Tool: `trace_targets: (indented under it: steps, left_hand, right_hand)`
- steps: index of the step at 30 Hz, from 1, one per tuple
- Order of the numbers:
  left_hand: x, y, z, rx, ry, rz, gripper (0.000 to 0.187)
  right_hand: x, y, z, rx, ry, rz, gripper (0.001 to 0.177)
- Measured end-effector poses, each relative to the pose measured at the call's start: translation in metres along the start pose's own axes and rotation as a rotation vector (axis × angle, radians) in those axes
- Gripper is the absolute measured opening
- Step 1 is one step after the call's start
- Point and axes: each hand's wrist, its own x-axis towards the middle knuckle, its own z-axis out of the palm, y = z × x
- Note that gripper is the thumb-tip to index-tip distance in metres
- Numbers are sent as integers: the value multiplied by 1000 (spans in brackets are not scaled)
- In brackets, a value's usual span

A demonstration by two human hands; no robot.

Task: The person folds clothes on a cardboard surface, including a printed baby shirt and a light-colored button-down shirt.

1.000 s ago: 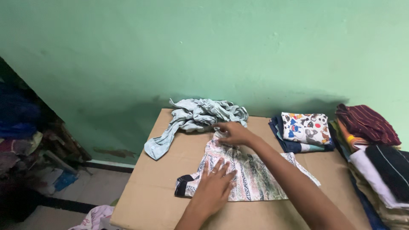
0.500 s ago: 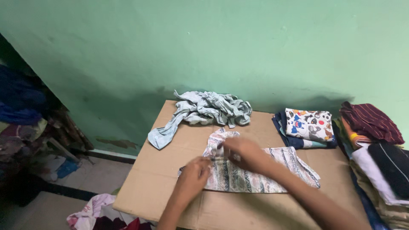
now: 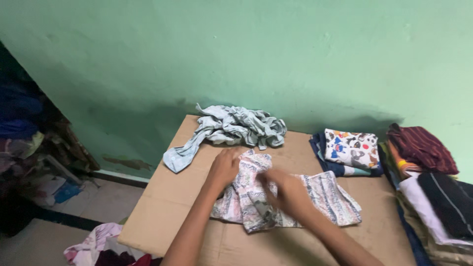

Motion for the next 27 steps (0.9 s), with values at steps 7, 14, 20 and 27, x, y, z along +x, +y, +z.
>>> trace_targets:
  steps: [7,14,20,27]
  left_hand:
    - [62,-30,56,9,-211,94,54]
    - [53,-35,35,-82,-278,81,25]
    - [53,-49,44,-480,-32,-169,14]
    - [50,-20,33,-173,136,-230,14]
  right_hand:
    - [93,129,29,49,55,325,15]
    - [67,142,57,361,258,258,19]
    - [66,133,49,601,154,328,30]
    - [68,139,52,392,133,302,17]
